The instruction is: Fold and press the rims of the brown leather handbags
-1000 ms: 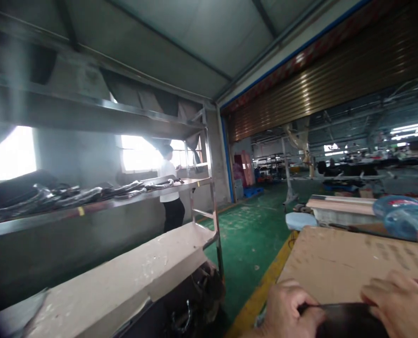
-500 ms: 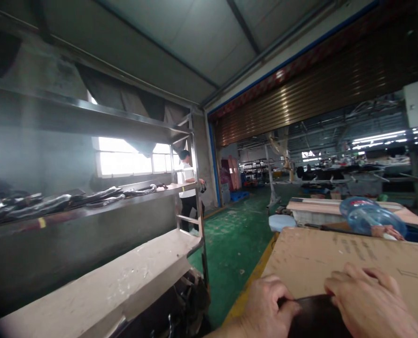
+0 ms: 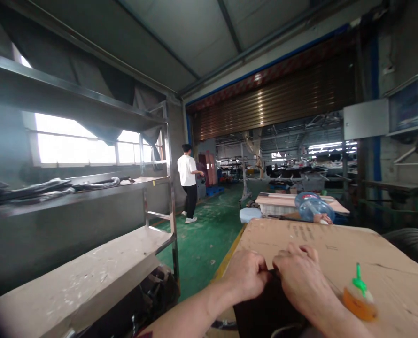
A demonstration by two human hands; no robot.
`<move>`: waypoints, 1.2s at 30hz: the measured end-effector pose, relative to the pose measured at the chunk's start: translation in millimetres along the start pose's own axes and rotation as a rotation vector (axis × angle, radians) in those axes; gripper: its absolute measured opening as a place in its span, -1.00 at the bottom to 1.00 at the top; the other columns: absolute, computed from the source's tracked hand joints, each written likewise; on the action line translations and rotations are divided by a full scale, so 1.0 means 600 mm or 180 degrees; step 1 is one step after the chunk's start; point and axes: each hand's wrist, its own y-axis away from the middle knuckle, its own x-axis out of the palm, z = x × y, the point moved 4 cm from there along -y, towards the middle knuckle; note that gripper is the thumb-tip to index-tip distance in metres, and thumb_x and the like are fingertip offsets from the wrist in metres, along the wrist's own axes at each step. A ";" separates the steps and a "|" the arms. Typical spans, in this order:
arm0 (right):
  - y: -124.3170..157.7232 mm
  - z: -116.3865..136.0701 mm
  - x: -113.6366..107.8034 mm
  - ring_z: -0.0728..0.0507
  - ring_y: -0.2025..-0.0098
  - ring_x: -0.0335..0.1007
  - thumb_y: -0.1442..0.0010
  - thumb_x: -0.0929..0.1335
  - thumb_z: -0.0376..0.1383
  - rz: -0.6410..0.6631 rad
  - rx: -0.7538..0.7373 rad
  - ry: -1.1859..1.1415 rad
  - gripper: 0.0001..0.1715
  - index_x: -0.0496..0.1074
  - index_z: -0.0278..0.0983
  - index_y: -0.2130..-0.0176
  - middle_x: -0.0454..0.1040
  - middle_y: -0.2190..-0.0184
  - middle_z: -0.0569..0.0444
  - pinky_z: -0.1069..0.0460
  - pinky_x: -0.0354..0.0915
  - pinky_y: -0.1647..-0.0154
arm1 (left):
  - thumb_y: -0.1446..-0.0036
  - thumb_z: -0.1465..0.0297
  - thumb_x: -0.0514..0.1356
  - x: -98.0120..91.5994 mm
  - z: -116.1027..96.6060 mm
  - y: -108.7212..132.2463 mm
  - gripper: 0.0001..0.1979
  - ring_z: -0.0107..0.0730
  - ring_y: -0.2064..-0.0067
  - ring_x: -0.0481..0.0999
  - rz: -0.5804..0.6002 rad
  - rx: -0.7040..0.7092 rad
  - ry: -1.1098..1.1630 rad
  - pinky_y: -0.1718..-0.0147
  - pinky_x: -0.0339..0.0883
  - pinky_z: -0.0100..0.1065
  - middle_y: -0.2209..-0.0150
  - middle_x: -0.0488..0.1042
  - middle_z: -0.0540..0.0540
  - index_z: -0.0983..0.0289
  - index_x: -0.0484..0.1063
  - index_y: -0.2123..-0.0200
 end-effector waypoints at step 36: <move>-0.022 -0.041 -0.071 -0.23 0.22 0.46 -0.19 0.32 -0.34 0.0649 0.0316 0.0344 -0.84 0.50 -0.34 0.29 0.51 0.23 -0.09 0.01 0.29 0.31 | -0.02 0.30 0.19 0.017 0.006 -0.038 -0.83 -0.39 0.41 0.43 0.0015 -0.0064 0.0542 0.45 0.04 -0.40 0.46 0.53 0.03 0.23 0.57 0.42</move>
